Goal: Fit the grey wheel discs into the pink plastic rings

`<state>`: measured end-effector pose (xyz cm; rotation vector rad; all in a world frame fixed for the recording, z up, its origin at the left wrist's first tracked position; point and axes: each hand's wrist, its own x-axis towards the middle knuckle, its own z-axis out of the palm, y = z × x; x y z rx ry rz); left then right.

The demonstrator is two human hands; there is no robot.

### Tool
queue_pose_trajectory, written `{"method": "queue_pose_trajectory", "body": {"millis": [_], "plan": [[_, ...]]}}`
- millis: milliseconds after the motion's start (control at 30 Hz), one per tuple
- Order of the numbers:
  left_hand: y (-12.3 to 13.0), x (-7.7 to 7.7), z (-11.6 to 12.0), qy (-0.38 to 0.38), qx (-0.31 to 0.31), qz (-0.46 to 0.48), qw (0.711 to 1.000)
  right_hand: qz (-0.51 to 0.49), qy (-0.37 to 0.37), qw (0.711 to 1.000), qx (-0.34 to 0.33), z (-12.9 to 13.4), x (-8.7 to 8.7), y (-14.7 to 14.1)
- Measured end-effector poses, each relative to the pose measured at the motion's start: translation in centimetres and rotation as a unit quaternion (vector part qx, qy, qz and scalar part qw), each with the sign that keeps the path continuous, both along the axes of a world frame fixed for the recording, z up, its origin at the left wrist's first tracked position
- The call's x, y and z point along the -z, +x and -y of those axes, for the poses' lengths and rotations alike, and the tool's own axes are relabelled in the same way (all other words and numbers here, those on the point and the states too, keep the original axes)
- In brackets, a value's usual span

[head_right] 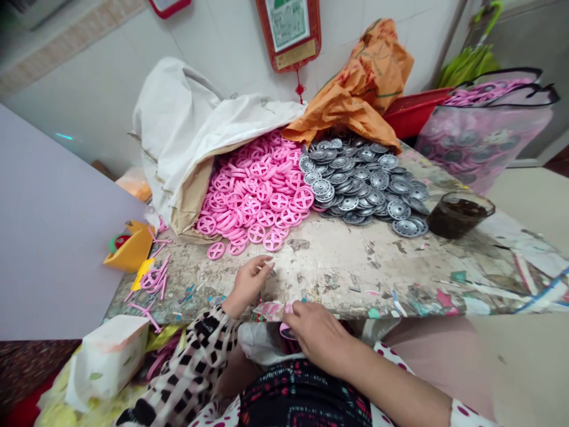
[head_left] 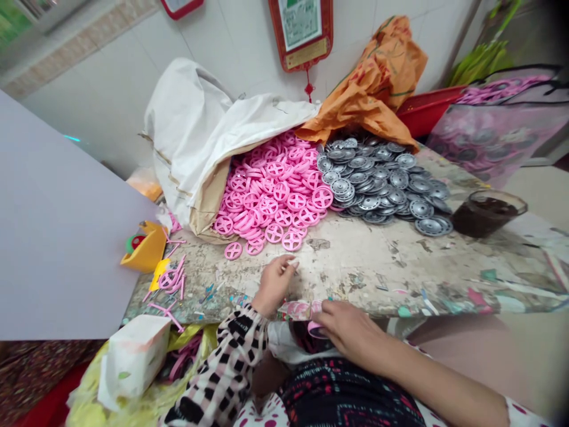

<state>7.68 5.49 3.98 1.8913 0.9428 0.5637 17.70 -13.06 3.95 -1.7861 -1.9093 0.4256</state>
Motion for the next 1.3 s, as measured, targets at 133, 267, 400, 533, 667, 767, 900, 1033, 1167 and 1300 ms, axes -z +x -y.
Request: {"method": "queue_pose_trajectory", "body": {"millis": [133, 267, 400, 533, 667, 767, 900, 1033, 1167, 1300], "plan": [[2.3, 1.0, -2.3, 0.257, 0.011, -0.058, 0.965, 0.067, 0.021, 0.998, -0.001, -0.1, 0.2, 1.0], [4.4, 2.1, -3.2, 0.320, 0.032, -0.114, 0.940, 0.047, 0.074, 0.987, 0.135, -2.3, 1.0, 7.5], [5.3, 2.9, -3.8, 0.311, 0.021, -0.127, 0.942, 0.141, 0.090, 0.920, 0.355, -4.8, 0.6, 15.3], [5.3, 3.6, -4.1, 0.282, 0.027, -0.072, 0.956, 0.216, 0.074, 0.880, 0.416, -6.7, -0.3, 19.4], [5.0, 4.0, -4.0, 0.192, 0.015, 0.019, 0.981, 0.266, 0.071, 0.891, 0.361, -7.4, -0.3, 19.6], [4.9, 3.9, -3.9, 0.149, -0.003, 0.053, 0.987, 0.280, 0.074, 0.911, 0.292, -6.6, 0.5, 17.7], [4.7, 3.0, -3.6, 0.129, -0.025, 0.085, 0.988, 0.271, 0.064, 0.942, 0.189, -4.6, 2.2, 13.7], [4.5, 2.1, -2.5, 0.062, -0.083, 0.165, 0.981, 0.200, 0.055, 0.955, 0.214, -4.1, 3.0, 11.5], [4.5, 1.2, 0.0, -0.210, -0.139, 0.260, 0.932, 0.119, 0.003, 0.965, 0.232, -6.1, 2.3, 12.3], [4.0, 0.5, 1.8, -0.434, -0.116, 0.292, 0.844, 0.023, -0.039, 0.963, 0.267, -8.1, 1.8, 13.6]]}}
